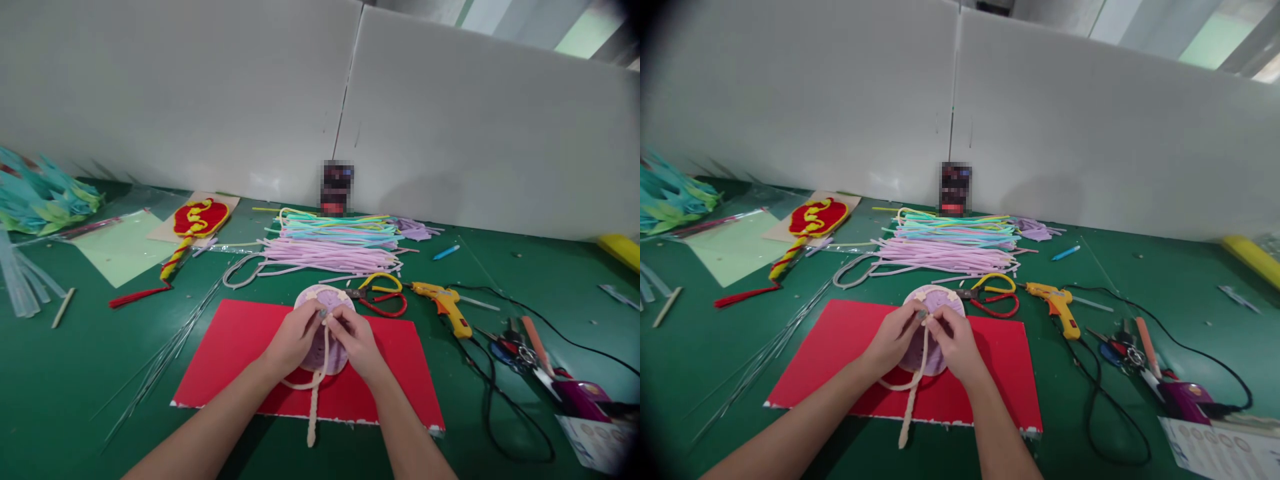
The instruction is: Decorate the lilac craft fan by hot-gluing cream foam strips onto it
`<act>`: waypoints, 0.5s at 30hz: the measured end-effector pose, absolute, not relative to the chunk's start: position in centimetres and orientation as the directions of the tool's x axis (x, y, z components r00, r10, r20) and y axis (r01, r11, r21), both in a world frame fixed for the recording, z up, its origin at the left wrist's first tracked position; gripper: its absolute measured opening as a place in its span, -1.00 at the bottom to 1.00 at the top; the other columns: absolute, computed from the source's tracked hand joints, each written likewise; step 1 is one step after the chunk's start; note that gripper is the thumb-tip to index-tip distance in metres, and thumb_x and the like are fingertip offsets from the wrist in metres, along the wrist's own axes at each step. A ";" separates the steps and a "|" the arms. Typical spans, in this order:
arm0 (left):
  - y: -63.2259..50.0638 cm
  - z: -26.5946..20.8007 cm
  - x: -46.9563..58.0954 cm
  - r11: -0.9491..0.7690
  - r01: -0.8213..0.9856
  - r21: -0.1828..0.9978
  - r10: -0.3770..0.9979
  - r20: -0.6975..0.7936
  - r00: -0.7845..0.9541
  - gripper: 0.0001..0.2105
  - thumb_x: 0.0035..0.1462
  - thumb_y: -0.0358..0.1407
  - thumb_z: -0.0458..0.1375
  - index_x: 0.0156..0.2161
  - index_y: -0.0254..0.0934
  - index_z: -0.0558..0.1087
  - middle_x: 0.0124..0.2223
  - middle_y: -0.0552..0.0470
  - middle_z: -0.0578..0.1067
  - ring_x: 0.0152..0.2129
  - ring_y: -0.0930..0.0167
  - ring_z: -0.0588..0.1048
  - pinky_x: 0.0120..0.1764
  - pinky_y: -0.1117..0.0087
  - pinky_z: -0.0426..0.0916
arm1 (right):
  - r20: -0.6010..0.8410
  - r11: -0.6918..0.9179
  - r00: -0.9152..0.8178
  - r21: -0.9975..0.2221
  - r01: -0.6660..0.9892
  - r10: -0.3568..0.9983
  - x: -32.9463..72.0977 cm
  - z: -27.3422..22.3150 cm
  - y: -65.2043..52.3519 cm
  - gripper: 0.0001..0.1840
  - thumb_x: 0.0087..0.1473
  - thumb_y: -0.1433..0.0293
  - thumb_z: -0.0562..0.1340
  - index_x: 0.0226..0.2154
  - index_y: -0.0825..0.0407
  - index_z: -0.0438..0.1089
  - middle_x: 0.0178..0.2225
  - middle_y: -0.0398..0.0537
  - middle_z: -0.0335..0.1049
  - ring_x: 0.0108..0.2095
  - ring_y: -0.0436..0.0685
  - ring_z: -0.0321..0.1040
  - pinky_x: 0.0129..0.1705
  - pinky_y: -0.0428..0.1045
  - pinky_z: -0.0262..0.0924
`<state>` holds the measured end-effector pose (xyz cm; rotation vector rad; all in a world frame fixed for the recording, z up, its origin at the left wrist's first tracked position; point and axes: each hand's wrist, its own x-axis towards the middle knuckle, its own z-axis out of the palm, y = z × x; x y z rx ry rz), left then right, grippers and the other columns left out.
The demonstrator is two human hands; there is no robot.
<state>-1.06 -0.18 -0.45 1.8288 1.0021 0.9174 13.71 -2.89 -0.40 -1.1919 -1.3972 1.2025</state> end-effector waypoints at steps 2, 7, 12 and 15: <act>-0.1 -0.3 -0.9 -0.298 0.253 0.920 0.898 0.180 0.402 -0.79 0.27 -0.29 -0.15 -0.31 -0.25 0.29 -0.37 0.06 0.39 -0.40 0.43 0.38 -0.31 0.45 0.25 | 0.062 0.070 -0.071 -0.991 0.116 0.996 13.7 -0.5 -2.8 -0.71 0.12 0.18 0.12 -0.50 0.02 0.21 -0.58 -0.24 0.10 -0.53 -0.03 0.07 -0.47 -0.10 -0.02; 0.0 -0.2 -0.7 -0.252 0.244 0.936 0.888 0.124 0.443 -0.82 0.25 -0.26 -0.11 -0.28 -0.26 0.30 -0.32 0.06 0.40 -0.36 0.42 0.38 -0.26 0.43 0.24 | 0.085 0.089 -0.032 -0.986 0.140 0.996 13.7 -0.5 -2.8 -0.72 0.13 0.19 0.11 -0.49 0.01 0.21 -0.56 -0.22 0.11 -0.51 -0.02 0.09 -0.44 -0.09 0.00; 0.2 -0.4 -0.7 -0.228 0.256 0.940 0.895 0.098 0.436 -0.80 0.24 -0.28 -0.15 -0.34 -0.26 0.27 -0.38 0.07 0.37 -0.40 0.41 0.35 -0.30 0.41 0.23 | 0.082 0.091 -0.061 -0.983 0.160 0.995 13.5 -0.4 -2.9 -0.74 0.13 0.22 0.11 -0.49 0.01 0.22 -0.55 -0.21 0.13 -0.50 -0.01 0.10 -0.43 -0.09 0.01; 0.2 -0.3 -0.8 -0.226 0.252 0.941 0.888 0.093 0.450 -0.79 0.24 -0.28 -0.15 -0.38 -0.26 0.25 -0.40 0.08 0.35 -0.43 0.42 0.33 -0.34 0.44 0.23 | 0.077 0.092 -0.091 -0.980 0.175 0.993 13.6 -0.3 -3.0 -0.74 0.14 0.23 0.11 -0.50 0.01 0.21 -0.55 -0.21 0.13 -0.50 -0.02 0.10 -0.43 -0.09 0.01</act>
